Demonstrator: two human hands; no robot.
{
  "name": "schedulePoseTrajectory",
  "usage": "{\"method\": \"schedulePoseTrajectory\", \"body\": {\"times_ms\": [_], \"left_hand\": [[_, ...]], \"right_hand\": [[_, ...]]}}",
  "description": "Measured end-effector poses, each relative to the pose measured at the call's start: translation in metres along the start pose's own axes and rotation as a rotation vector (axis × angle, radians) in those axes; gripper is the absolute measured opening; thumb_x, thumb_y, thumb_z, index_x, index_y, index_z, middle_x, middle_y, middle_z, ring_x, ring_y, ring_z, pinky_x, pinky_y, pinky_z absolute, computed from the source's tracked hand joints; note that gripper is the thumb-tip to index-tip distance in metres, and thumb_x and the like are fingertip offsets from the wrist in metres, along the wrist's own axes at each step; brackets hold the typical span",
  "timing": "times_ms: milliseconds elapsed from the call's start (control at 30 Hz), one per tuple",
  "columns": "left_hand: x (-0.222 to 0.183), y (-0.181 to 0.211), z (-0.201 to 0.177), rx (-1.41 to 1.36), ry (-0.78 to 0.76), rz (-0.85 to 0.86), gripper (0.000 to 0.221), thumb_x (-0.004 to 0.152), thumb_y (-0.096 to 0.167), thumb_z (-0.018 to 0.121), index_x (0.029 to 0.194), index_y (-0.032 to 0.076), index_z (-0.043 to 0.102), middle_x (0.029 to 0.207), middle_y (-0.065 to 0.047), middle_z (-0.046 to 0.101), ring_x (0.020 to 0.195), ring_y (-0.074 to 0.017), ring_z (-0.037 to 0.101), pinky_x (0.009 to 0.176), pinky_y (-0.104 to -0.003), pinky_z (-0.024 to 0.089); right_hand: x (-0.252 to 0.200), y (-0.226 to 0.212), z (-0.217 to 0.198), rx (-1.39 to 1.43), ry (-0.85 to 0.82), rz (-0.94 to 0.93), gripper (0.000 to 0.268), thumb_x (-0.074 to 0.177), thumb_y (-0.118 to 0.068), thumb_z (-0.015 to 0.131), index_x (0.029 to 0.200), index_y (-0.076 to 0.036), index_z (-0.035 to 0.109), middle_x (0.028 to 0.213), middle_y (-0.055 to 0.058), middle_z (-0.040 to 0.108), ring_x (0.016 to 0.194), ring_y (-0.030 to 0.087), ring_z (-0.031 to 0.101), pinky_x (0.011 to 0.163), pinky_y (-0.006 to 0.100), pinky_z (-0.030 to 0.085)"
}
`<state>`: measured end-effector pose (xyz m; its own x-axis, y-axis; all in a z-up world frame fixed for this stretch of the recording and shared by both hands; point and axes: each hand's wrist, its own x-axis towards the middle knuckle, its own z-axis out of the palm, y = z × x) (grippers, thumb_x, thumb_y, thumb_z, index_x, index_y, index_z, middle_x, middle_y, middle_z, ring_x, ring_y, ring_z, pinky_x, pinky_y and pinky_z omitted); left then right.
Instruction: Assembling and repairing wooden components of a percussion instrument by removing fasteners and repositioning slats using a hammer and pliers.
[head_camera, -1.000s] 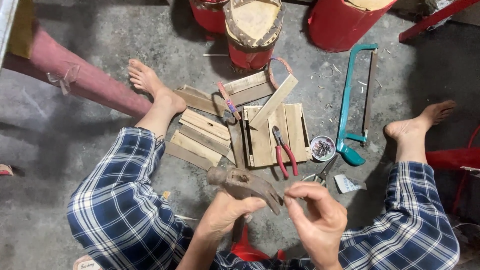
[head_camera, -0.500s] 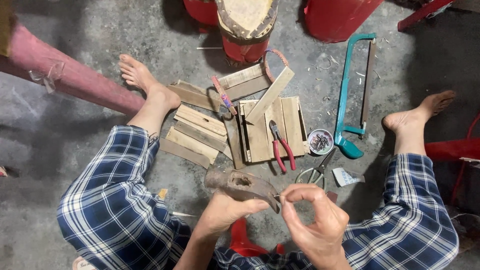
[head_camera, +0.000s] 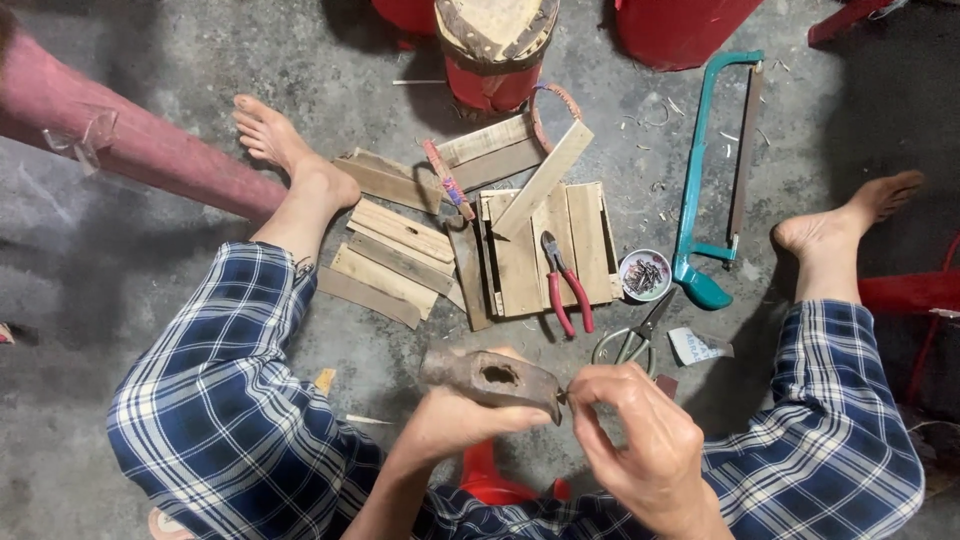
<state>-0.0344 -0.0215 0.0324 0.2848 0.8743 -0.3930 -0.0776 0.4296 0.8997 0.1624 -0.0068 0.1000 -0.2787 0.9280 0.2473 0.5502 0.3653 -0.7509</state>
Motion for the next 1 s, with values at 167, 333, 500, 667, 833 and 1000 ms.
{"method": "schedulePoseTrajectory", "body": {"times_ms": [167,333,500,667,833,1000], "left_hand": [[0.001,0.003,0.004,0.013,0.034,-0.074,0.033,0.067,0.008,0.087,0.097,0.003,0.075,0.084,-0.002,0.075,0.074,-0.0097,0.064,0.068,-0.024,0.056],[0.002,-0.001,0.003,0.015,0.011,-0.028,0.031,0.068,0.009,0.088,0.095,0.003,0.074,0.082,-0.002,0.075,0.073,-0.0095,0.064,0.067,-0.023,0.056],[0.004,0.001,0.002,-0.021,-0.079,0.073,0.024,0.074,0.005,0.083,0.095,0.002,0.071,0.077,-0.002,0.069,0.063,-0.0086,0.058,0.055,-0.021,0.048],[0.004,-0.004,0.005,-0.222,-0.084,0.024,0.027,0.074,0.004,0.082,0.099,0.002,0.071,0.083,-0.002,0.071,0.068,-0.0098,0.06,0.062,-0.023,0.049],[0.006,-0.005,0.005,-0.054,-0.044,0.036,0.029,0.072,0.01,0.085,0.097,0.004,0.071,0.083,-0.003,0.072,0.072,-0.012,0.064,0.065,-0.024,0.053],[0.007,-0.01,0.005,-0.091,0.028,-0.132,0.038,0.069,0.011,0.088,0.102,-0.001,0.073,0.078,-0.009,0.076,0.065,-0.0159,0.07,0.055,-0.025,0.057]], "right_hand": [[-0.001,0.003,-0.003,-0.005,-0.037,0.009,0.026,0.065,0.009,0.074,0.083,-0.006,0.061,0.084,0.004,0.073,0.066,0.012,0.064,0.059,0.023,0.054],[-0.001,0.004,-0.002,-0.001,-0.034,-0.003,0.026,0.065,0.01,0.073,0.083,-0.005,0.06,0.084,0.005,0.073,0.067,0.012,0.064,0.06,0.023,0.054],[-0.001,0.005,-0.002,-0.004,-0.032,-0.013,0.023,0.065,0.008,0.072,0.083,-0.005,0.064,0.084,0.005,0.074,0.068,0.012,0.066,0.062,0.023,0.057],[-0.001,0.003,-0.007,0.061,-0.074,0.056,0.023,0.068,0.005,0.073,0.089,-0.004,0.073,0.09,0.005,0.076,0.071,0.012,0.068,0.064,0.023,0.056],[0.002,0.004,-0.008,0.021,-0.088,0.052,0.025,0.069,0.006,0.072,0.092,-0.004,0.072,0.092,0.005,0.074,0.074,0.014,0.068,0.067,0.025,0.057],[0.003,0.007,-0.003,0.033,-0.085,0.031,0.025,0.072,0.007,0.071,0.095,-0.002,0.07,0.095,0.007,0.073,0.075,0.015,0.067,0.067,0.025,0.056]]}}
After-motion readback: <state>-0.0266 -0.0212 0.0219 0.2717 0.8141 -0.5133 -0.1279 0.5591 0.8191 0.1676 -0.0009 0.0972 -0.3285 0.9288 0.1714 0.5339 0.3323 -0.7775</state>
